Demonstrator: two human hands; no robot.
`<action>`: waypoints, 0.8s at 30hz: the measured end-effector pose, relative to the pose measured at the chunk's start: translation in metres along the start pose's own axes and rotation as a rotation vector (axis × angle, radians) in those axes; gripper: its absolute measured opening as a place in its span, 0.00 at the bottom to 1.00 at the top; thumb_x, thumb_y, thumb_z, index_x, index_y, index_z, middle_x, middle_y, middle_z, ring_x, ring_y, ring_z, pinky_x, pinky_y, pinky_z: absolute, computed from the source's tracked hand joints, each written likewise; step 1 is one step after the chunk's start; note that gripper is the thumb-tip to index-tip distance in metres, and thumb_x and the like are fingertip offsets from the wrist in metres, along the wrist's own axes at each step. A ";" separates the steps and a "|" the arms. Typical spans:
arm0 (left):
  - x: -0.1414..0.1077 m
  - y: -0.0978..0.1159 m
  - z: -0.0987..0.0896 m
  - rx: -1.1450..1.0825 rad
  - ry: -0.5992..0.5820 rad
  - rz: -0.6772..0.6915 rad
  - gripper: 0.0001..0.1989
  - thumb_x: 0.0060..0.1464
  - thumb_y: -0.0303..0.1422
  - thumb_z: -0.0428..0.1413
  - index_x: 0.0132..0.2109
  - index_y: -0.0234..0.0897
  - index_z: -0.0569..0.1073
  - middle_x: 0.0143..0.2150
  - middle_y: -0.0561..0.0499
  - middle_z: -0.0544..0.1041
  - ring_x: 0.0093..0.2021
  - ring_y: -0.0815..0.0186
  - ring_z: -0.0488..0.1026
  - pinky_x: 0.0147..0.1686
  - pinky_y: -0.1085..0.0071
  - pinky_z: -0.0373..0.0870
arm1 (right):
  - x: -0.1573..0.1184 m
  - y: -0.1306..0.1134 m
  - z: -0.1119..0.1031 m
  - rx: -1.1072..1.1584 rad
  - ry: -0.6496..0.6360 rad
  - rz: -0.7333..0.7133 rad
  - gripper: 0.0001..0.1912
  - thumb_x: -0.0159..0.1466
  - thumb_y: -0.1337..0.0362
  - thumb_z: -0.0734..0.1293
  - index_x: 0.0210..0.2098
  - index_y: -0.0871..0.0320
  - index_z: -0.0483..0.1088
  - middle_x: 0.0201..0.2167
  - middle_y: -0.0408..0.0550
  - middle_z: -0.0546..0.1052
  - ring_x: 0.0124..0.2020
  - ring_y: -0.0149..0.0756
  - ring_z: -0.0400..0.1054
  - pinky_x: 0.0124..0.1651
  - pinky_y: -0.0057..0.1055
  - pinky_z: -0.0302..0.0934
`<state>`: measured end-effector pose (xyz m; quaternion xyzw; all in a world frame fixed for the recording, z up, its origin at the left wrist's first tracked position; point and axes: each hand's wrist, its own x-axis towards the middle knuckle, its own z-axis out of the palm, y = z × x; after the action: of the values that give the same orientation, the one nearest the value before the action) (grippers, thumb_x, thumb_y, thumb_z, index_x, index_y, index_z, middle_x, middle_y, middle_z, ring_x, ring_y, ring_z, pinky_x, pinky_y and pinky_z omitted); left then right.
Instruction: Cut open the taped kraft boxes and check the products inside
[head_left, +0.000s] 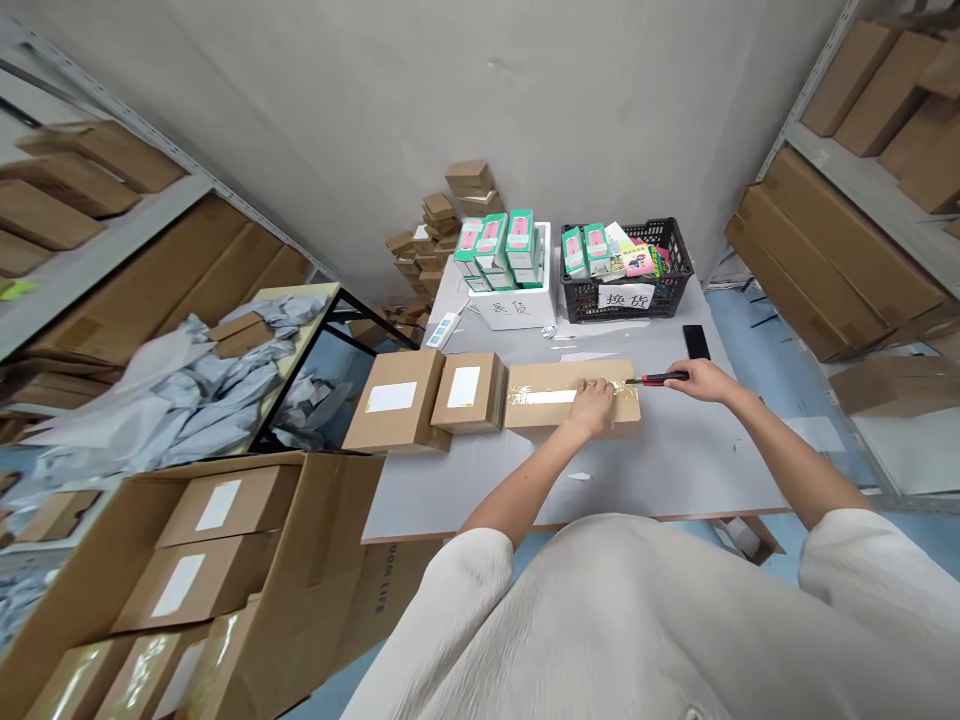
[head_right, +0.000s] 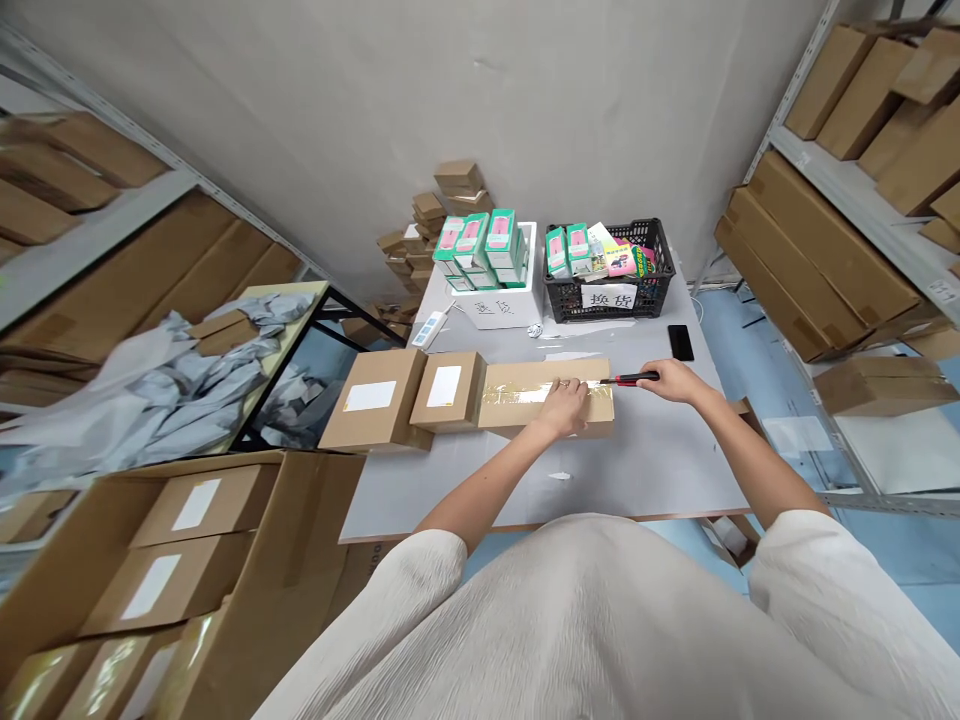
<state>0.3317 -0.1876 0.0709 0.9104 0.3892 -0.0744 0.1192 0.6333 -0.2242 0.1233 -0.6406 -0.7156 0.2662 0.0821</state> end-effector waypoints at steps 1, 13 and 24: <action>0.000 0.000 0.001 -0.006 0.004 -0.001 0.43 0.50 0.38 0.75 0.69 0.37 0.66 0.65 0.34 0.73 0.67 0.43 0.71 0.73 0.49 0.50 | 0.001 0.002 -0.001 0.024 -0.007 0.001 0.20 0.70 0.47 0.66 0.47 0.53 0.83 0.39 0.49 0.85 0.37 0.43 0.75 0.39 0.33 0.61; -0.006 0.003 0.002 0.021 0.027 -0.024 0.45 0.49 0.38 0.76 0.68 0.39 0.65 0.65 0.36 0.72 0.61 0.46 0.77 0.73 0.52 0.56 | 0.045 0.012 -0.018 0.009 -0.300 -0.090 0.23 0.65 0.41 0.70 0.42 0.51 0.84 0.30 0.42 0.79 0.32 0.38 0.68 0.36 0.31 0.57; -0.012 0.001 0.007 -0.018 0.037 -0.044 0.44 0.50 0.38 0.76 0.69 0.43 0.64 0.64 0.38 0.72 0.60 0.46 0.78 0.72 0.50 0.58 | 0.068 0.006 -0.027 -0.083 -0.448 -0.124 0.22 0.65 0.41 0.70 0.37 0.52 0.82 0.28 0.46 0.81 0.29 0.38 0.72 0.33 0.31 0.60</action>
<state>0.3237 -0.1987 0.0669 0.9016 0.4120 -0.0566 0.1186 0.6395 -0.1507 0.1282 -0.5231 -0.7643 0.3666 -0.0886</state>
